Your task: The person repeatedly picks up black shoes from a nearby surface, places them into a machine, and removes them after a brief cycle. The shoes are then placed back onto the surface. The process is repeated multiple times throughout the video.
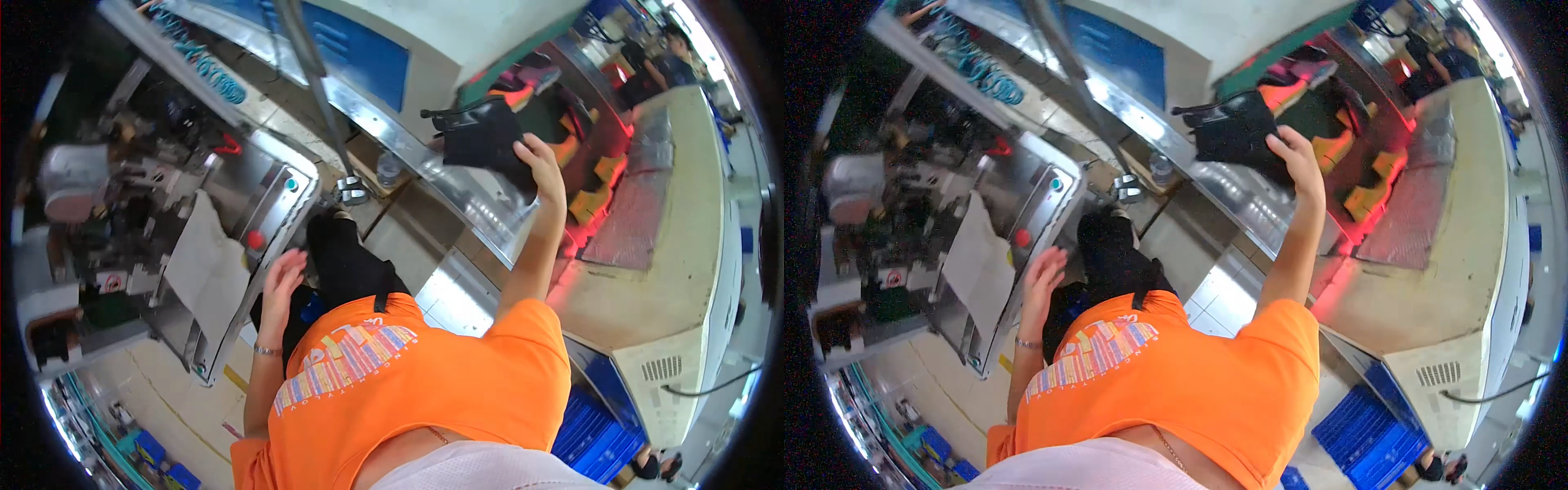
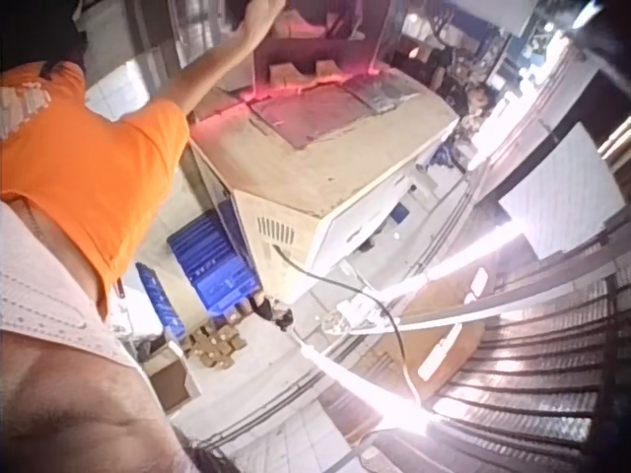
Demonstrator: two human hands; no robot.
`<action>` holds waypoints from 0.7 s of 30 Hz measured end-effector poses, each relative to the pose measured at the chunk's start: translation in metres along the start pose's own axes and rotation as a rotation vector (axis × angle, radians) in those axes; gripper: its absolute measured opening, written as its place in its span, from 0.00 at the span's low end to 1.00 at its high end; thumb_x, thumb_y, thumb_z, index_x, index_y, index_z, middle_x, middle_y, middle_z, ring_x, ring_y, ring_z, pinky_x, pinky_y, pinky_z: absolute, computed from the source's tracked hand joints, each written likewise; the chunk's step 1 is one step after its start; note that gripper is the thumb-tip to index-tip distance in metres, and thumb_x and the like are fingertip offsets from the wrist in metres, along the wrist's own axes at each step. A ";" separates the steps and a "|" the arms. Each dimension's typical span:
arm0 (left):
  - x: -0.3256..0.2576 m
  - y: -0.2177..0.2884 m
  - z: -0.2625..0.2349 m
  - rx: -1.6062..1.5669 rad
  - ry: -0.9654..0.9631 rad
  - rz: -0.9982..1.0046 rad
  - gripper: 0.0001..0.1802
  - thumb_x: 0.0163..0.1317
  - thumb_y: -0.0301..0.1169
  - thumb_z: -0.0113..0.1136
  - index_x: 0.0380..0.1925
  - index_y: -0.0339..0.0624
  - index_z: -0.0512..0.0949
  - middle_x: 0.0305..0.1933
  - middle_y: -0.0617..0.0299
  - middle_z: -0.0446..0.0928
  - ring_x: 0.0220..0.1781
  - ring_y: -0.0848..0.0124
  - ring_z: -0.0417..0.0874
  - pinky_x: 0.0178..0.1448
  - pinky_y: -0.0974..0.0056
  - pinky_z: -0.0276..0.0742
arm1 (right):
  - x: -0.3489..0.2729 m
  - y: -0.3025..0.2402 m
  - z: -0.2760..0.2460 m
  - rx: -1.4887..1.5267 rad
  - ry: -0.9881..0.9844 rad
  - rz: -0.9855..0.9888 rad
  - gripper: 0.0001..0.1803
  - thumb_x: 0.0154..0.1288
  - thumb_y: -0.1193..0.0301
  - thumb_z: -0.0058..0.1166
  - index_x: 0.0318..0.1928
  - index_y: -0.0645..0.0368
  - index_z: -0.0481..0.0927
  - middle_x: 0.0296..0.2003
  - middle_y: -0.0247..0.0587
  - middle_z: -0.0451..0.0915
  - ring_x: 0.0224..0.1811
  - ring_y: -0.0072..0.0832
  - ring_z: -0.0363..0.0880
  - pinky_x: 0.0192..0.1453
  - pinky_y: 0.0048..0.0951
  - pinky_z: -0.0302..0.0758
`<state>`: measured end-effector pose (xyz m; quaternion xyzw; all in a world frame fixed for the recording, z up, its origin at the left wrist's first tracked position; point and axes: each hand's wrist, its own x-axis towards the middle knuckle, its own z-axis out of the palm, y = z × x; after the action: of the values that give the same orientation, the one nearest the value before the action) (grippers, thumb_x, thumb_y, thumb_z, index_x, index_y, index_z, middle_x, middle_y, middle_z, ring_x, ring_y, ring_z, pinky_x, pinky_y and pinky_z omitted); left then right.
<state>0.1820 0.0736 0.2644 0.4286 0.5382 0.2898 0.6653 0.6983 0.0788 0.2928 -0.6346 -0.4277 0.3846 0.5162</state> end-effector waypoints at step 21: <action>-0.067 0.196 -0.112 -0.222 -0.116 0.642 0.29 0.63 0.48 0.52 0.58 0.42 0.65 0.54 0.66 0.71 0.55 0.76 0.70 0.60 0.67 0.63 | 0.008 -0.180 0.450 1.344 -1.061 0.098 0.25 0.58 0.73 0.54 0.56 0.63 0.66 0.48 0.44 0.75 0.50 0.36 0.74 0.57 0.33 0.69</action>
<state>0.0717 0.1365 0.4630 0.5170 0.3024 0.5164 0.6120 0.2559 0.2510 0.3924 0.0520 -0.2660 0.8243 0.4971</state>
